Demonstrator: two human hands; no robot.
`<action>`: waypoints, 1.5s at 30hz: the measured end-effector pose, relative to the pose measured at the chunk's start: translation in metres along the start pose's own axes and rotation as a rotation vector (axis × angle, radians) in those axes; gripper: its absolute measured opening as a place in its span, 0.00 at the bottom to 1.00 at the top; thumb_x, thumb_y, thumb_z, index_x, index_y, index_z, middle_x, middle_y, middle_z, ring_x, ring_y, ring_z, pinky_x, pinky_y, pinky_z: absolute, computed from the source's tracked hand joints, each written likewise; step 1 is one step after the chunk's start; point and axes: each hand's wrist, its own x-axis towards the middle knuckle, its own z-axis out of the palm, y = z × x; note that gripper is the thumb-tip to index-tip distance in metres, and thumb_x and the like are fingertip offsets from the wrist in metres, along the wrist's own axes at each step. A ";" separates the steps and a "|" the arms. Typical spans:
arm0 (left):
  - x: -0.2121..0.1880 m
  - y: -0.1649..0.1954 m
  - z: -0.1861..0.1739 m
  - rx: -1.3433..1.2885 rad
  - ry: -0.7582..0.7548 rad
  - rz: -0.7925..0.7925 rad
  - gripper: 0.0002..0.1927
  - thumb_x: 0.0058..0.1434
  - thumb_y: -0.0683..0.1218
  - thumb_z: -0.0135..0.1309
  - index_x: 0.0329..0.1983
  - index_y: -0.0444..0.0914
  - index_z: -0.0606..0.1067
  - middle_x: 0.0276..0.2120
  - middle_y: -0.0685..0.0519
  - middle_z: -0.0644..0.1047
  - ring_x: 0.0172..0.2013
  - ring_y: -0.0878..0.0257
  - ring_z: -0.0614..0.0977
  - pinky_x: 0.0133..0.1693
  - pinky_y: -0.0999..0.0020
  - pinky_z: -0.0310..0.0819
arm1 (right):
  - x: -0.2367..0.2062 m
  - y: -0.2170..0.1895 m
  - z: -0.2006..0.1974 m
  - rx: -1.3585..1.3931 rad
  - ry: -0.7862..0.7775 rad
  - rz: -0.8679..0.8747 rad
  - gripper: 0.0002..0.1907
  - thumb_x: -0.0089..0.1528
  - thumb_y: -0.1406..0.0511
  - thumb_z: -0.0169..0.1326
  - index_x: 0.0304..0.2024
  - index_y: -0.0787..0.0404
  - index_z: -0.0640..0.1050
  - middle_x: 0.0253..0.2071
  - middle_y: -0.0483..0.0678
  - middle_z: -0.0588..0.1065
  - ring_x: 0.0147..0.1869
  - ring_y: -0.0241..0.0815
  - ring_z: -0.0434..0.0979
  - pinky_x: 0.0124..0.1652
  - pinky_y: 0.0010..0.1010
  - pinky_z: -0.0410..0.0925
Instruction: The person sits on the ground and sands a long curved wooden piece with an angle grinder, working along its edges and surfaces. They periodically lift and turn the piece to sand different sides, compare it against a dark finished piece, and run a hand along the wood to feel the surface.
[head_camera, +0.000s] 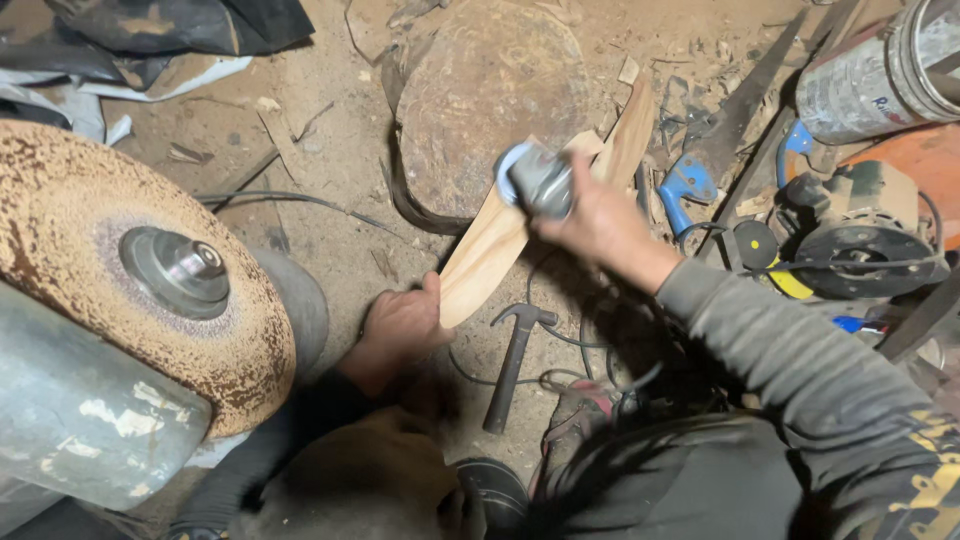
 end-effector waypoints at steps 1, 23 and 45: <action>0.001 0.001 -0.002 0.015 -0.012 -0.013 0.26 0.55 0.54 0.56 0.47 0.31 0.66 0.25 0.42 0.80 0.26 0.45 0.83 0.31 0.51 0.76 | -0.015 -0.007 0.010 0.006 0.025 -0.133 0.46 0.55 0.53 0.64 0.68 0.58 0.56 0.41 0.65 0.78 0.40 0.64 0.82 0.39 0.48 0.77; 0.008 0.008 -0.032 0.176 -0.120 0.005 0.34 0.52 0.59 0.59 0.46 0.28 0.65 0.24 0.39 0.80 0.27 0.44 0.84 0.34 0.51 0.80 | -0.005 0.014 0.000 0.087 0.186 -0.185 0.47 0.53 0.55 0.67 0.65 0.62 0.57 0.44 0.66 0.76 0.43 0.66 0.81 0.39 0.50 0.75; 0.026 -0.011 -0.042 0.263 -0.321 -0.088 0.32 0.54 0.53 0.61 0.53 0.31 0.61 0.37 0.42 0.82 0.39 0.48 0.85 0.43 0.52 0.75 | -0.011 -0.015 0.027 0.122 0.221 -0.293 0.47 0.50 0.53 0.68 0.64 0.60 0.58 0.41 0.67 0.78 0.43 0.68 0.81 0.40 0.51 0.74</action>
